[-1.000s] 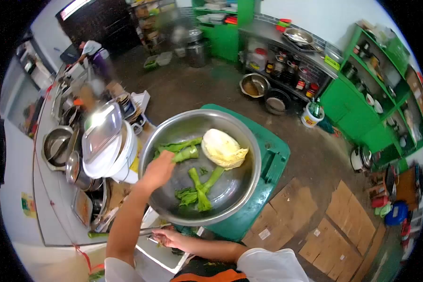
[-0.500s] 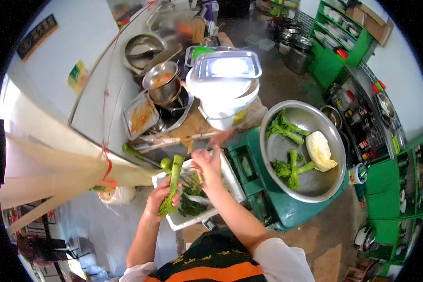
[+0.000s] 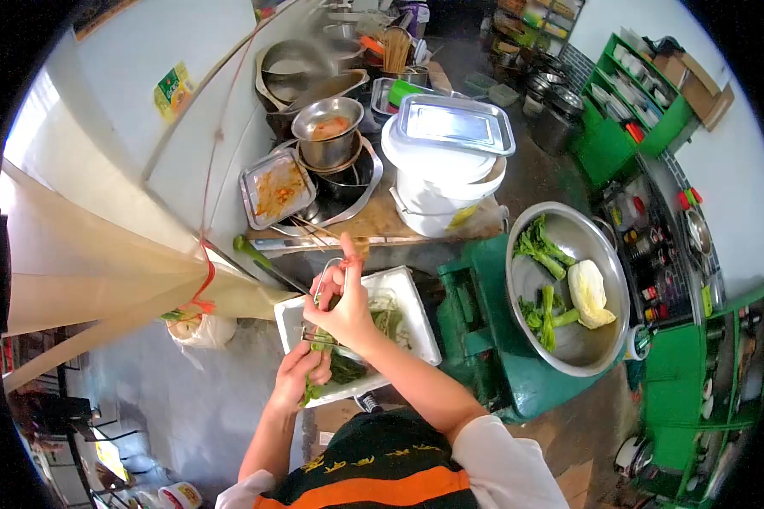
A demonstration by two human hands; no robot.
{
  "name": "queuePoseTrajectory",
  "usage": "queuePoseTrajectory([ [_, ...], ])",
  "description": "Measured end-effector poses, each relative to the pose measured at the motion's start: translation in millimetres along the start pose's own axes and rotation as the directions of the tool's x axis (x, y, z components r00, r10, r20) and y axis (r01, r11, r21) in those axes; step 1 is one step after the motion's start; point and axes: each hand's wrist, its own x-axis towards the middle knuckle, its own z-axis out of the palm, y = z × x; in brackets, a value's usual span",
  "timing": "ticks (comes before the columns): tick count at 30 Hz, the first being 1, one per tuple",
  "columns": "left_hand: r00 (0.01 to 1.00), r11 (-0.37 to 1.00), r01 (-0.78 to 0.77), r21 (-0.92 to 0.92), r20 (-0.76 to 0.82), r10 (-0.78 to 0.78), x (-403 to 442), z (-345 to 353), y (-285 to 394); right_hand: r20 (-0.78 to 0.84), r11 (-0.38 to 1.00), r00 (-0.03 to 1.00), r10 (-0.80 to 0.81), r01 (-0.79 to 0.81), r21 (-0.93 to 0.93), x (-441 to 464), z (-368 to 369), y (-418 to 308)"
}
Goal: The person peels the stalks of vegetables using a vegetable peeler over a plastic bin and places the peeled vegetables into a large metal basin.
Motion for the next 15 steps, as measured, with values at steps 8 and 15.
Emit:
queuePoseTrajectory([
  [8, 0.995, 0.999, -0.022, -0.030, -0.103, 0.019, -5, -3, -10, -0.283, 0.988, 0.949, 0.142, -0.155, -0.025, 33, -55, 41],
  [15, 0.982, 0.988, -0.022, -0.156, -0.189, -0.008, 8, 4, -31, -0.065, 0.939, 0.950, 0.305, -0.288, 0.190, -7, -25, 37],
])
